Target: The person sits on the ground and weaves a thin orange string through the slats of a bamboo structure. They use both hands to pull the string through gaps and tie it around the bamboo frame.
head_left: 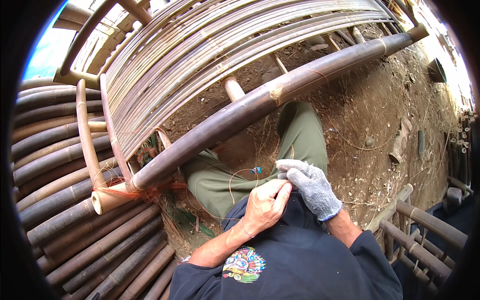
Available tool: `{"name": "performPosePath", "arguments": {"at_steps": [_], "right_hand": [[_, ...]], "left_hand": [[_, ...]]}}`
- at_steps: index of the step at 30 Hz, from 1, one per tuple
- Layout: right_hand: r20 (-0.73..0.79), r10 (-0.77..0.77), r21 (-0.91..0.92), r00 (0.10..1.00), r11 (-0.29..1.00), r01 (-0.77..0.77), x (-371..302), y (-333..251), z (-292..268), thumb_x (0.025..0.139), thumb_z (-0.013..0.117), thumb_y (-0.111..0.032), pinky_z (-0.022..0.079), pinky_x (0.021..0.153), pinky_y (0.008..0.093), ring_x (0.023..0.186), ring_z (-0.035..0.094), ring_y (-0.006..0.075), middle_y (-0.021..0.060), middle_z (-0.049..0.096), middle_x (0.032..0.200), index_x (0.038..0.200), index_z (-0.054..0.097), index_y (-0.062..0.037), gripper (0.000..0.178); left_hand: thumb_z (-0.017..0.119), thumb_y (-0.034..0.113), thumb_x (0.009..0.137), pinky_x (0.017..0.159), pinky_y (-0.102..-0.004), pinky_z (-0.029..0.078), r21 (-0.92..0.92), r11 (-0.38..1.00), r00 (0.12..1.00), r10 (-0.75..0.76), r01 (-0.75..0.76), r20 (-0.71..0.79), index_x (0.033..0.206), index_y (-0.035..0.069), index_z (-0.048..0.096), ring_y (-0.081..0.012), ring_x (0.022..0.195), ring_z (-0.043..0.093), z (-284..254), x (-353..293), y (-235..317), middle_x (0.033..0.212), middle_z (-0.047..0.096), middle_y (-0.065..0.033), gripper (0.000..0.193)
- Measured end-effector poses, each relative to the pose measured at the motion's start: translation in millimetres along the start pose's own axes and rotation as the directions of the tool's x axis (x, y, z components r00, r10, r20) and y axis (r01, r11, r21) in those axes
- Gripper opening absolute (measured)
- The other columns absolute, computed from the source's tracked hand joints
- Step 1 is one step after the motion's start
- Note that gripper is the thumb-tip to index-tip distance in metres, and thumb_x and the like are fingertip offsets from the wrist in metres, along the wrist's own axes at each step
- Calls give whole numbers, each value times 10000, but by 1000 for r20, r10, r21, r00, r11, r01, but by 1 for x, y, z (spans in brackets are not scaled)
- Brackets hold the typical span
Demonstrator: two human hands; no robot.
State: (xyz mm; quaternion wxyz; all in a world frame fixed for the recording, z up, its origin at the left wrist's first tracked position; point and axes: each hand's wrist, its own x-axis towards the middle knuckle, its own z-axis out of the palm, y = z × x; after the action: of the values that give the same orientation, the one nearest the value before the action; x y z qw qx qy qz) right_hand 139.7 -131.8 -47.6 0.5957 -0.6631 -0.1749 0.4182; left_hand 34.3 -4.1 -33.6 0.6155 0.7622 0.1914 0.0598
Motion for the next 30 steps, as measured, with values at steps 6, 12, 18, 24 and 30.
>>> {"name": "performPosePath", "arguments": {"at_steps": [6, 12, 18, 24, 30], "right_hand": [[-90, -118, -216, 989, 972, 96, -11, -11, 3, 938, 594, -86, 514, 797, 344, 897, 647, 246, 112, 670, 999, 1037, 656, -22, 134], [-192, -95, -390, 977, 921, 13, -27, -3, 16, 938, 586, -81, 501, 794, 366, 868, 630, 283, 132, 643, 926, 975, 645, 2, 108], [-273, -27, -371, 962, 925, -79, -31, 0, 18, 933, 592, -88, 498, 790, 361, 857, 629, 274, 128, 650, 922, 951, 660, -2, 111], [-325, -17, -331, 945, 939, -97, -35, 10, 17, 935, 592, -113, 489, 706, 308, 749, 613, 160, 85, 645, 806, 889, 669, -12, 136], [-321, -107, -405, 941, 914, -35, -33, 9, 11, 925, 590, -93, 498, 715, 322, 773, 633, 201, 97, 658, 839, 904, 678, -7, 125]], "left_hand": [[577, 184, 992, 861, -310, 499, -351, 866, 934, -314, 356, 173, 1250, -7, 593, -163, 935, 630, -9, -18, -36, 1084, 661, -93, 322], [482, 237, 1039, 1042, -391, 455, -762, 614, 965, -259, 206, 53, 1364, -33, 479, -247, 1140, 607, -12, 13, -34, 1232, 631, -168, 422], [487, 276, 1052, 627, -254, 482, -962, 272, 879, -465, 26, -108, 1124, 58, 566, -76, 649, 500, -39, 53, -31, 762, 472, 35, 243], [507, 332, 1039, 528, -222, 377, -969, 241, 788, -605, 48, -111, 1105, 48, 593, -62, 611, 420, -50, 64, -5, 797, 486, 29, 304], [531, 296, 1029, 448, -189, 278, -688, 718, 873, -399, 107, -280, 1130, 25, 649, -27, 531, 345, -50, 55, -14, 715, 464, 54, 312]]}}
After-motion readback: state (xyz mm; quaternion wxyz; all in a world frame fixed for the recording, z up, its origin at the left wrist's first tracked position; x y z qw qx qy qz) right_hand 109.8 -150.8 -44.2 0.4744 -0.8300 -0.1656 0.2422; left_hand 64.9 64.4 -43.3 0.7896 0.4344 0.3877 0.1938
